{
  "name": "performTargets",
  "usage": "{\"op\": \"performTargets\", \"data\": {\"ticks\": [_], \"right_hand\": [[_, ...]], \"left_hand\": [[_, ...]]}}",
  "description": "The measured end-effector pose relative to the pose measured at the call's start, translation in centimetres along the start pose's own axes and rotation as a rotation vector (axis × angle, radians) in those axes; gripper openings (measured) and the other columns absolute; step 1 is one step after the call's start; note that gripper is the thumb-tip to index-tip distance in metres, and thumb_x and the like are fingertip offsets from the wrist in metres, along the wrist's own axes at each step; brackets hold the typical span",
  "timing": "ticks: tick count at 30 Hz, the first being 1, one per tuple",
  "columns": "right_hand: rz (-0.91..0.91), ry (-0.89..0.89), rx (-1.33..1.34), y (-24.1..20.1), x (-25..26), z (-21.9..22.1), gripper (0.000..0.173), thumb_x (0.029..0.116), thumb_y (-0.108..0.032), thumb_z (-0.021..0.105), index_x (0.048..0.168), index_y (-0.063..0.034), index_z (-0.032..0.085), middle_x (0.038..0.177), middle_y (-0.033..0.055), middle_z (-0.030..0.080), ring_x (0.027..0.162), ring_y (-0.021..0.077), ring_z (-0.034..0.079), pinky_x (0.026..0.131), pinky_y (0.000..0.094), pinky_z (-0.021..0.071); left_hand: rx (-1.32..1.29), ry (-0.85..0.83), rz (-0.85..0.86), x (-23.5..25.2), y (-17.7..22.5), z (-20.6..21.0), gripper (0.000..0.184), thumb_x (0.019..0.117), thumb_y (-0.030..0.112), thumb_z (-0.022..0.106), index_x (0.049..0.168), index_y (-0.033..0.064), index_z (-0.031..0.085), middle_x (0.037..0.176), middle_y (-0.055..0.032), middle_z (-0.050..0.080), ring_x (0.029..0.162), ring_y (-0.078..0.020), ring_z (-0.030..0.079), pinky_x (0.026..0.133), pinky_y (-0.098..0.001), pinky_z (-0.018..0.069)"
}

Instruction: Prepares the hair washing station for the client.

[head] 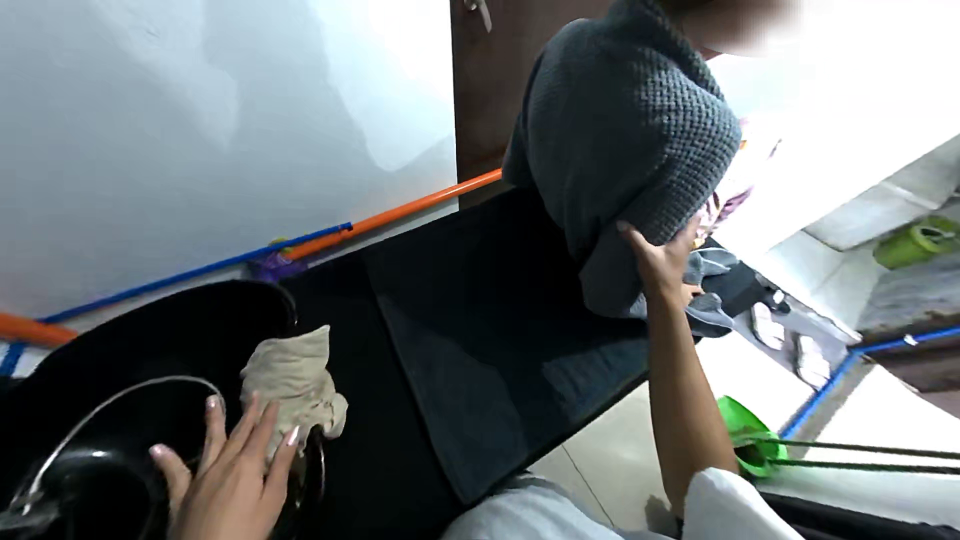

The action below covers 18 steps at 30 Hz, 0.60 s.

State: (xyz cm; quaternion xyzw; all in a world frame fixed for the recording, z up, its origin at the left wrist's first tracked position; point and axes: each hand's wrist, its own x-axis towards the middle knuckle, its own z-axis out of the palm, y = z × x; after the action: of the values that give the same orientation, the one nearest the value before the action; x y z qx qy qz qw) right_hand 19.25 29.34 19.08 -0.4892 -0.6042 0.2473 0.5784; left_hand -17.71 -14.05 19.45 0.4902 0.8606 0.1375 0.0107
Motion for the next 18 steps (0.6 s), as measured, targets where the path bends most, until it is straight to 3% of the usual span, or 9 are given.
{"op": "performTargets", "data": {"ticks": [2, 5, 8, 10, 12, 15, 18], "right_hand": [[0.046, -0.005, -0.014, -0.7, 0.4, -0.8, 0.116, 0.0705, -0.03, 0.093, 0.159, -0.0055, 0.022, 0.149, 0.0193, 0.049, 0.134, 0.027, 0.054, 0.111, 0.0471, 0.0461], [0.026, -0.036, -0.054, -2.2, 2.0, -3.5, 0.097, 0.0704, -0.022, 0.092, 0.15, -0.0061, 0.04, 0.136, 0.0185, 0.06, 0.12, 0.028, 0.063, 0.1, 0.05, 0.0533], [-0.03, -0.073, -0.031, -3.5, 5.3, -5.2, 0.086, 0.0666, -0.017, 0.088, 0.14, 0.002, 0.048, 0.127, 0.0166, 0.064, 0.114, 0.0183, 0.065, 0.099, 0.0388, 0.0557], [-0.063, -0.08, -0.009, -3.6, 6.6, -6.2, 0.081, 0.0676, -0.017, 0.088, 0.137, 0.0019, 0.051, 0.124, 0.0146, 0.065, 0.111, 0.0154, 0.066, 0.097, 0.0364, 0.0571], [-0.098, -0.08, 0.0, -3.5, 7.4, -6.6, 0.082, 0.0678, -0.018, 0.089, 0.138, 0.0017, 0.051, 0.126, 0.0139, 0.065, 0.113, 0.014, 0.066, 0.098, 0.0347, 0.0567], [-0.164, -0.092, -0.056, -3.1, 8.0, -6.9, 0.101, 0.0639, -0.031, 0.093, 0.147, 0.0007, 0.044, 0.14, 0.016, 0.057, 0.128, 0.0157, 0.058, 0.109, 0.0334, 0.0487], [-0.238, -0.077, -0.048, -3.0, 8.2, -6.7, 0.1, 0.0596, -0.024, 0.093, 0.143, 0.0032, 0.045, 0.136, 0.0169, 0.058, 0.125, 0.0153, 0.058, 0.108, 0.0322, 0.049]], "left_hand": [[-0.027, -0.024, 0.01, 0.1, 0.6, 0.1, 0.056, 0.1059, 0.037, 0.045, 0.141, -0.0036, 0.058, 0.156, -0.0244, 0.045, 0.152, -0.0529, 0.022, 0.115, -0.0793, -0.0053], [-0.041, -0.083, 0.01, -0.1, 0.8, 1.4, 0.053, 0.1058, 0.035, 0.05, 0.142, -0.003, 0.058, 0.155, -0.0245, 0.047, 0.151, -0.0523, 0.024, 0.116, -0.0791, -0.0046], [-0.036, -0.16, 0.027, -1.1, 0.8, 3.1, 0.057, 0.1054, 0.037, 0.05, 0.147, -0.0022, 0.053, 0.156, -0.0257, 0.045, 0.151, -0.0531, 0.024, 0.114, -0.0809, -0.0035], [-0.048, -0.161, 0.037, -1.9, 0.5, 4.4, 0.059, 0.1043, 0.04, 0.051, 0.148, 0.0001, 0.052, 0.158, -0.0246, 0.043, 0.152, -0.0517, 0.023, 0.114, -0.081, -0.0031], [-0.07, -0.13, 0.043, -2.8, 0.3, 5.8, 0.059, 0.1044, 0.041, 0.049, 0.148, 0.002, 0.053, 0.16, -0.0226, 0.041, 0.153, -0.0493, 0.023, 0.115, -0.08, -0.0043], [-0.076, -0.096, 0.046, -3.9, 0.3, 7.0, 0.055, 0.1047, 0.039, 0.047, 0.147, 0.0046, 0.055, 0.16, -0.0196, 0.042, 0.153, -0.0469, 0.025, 0.115, -0.0798, -0.0032], [-0.112, -0.089, 0.056, -4.6, 0.3, 7.8, 0.049, 0.1034, 0.033, 0.052, 0.141, 0.0035, 0.061, 0.159, -0.0203, 0.043, 0.152, -0.0469, 0.027, 0.114, -0.0802, -0.0022]]}}
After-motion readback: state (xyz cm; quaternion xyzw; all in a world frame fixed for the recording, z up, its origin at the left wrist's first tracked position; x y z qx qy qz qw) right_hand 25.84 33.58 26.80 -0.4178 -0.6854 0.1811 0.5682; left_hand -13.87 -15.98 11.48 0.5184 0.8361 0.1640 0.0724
